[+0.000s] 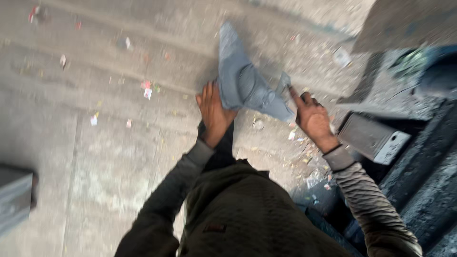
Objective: The person applies a gray putty-like substance from a plastic bag onto a large metal panel using a trowel. They spread and smooth the material across the surface, occasionally dipping the trowel into a bucket of liquid to adjust consistency.
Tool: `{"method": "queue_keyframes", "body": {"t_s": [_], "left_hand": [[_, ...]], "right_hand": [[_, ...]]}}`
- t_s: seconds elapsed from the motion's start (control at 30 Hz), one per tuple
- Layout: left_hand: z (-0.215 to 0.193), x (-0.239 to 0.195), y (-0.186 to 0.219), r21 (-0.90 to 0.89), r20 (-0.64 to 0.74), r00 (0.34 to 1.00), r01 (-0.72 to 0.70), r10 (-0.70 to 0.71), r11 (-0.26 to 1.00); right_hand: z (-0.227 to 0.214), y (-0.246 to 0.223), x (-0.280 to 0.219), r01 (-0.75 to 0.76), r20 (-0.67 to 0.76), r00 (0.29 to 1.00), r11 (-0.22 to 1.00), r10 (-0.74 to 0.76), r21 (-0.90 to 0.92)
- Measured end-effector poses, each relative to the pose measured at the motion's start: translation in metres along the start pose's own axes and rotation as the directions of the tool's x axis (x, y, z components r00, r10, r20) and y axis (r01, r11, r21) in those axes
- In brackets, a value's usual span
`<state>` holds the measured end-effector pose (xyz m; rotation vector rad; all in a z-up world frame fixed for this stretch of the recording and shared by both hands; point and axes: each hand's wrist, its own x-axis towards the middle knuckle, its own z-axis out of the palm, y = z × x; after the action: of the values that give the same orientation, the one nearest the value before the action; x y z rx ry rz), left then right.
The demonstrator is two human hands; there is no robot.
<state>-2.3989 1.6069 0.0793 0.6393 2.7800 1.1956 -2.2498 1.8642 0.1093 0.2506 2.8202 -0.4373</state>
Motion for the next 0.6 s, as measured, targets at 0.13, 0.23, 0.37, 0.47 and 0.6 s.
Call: {"method": "queue_keyframes", "body": {"t_s": [0.13, 0.23, 0.37, 0.47, 0.6], "left_hand": [[-0.020, 0.151, 0.058, -0.087, 0.070, 0.986, -0.145, 0.151, 0.986], [-0.059, 0.248, 0.100, 0.017, 0.306, 0.918, -0.269, 0.251, 0.963], [-0.069, 0.366, 0.158, 0.428, 0.494, 0.591, -0.804, 0.638, 0.414], [-0.047, 0.437, 0.217, 0.321, 0.623, 0.241, -0.946, 0.745, 0.037], [-0.013, 0.512, 0.303, 0.215, 0.837, -0.032, -0.899, 0.546, -0.383]], "right_hand": [[-0.054, 0.082, 0.078, -0.243, 0.056, 0.970, 0.930, 0.237, 0.275], [-0.119, 0.120, 0.097, -0.035, -0.206, 0.969, 0.901, 0.136, 0.432], [-0.193, 0.156, 0.142, -0.178, 0.096, 0.960, 0.304, 0.264, 0.936], [-0.231, 0.175, 0.184, -0.370, 0.302, 0.908, 0.220, 0.289, 0.903], [-0.271, 0.198, 0.242, -0.283, 0.284, 0.959, 0.025, -0.023, 0.959]]}}
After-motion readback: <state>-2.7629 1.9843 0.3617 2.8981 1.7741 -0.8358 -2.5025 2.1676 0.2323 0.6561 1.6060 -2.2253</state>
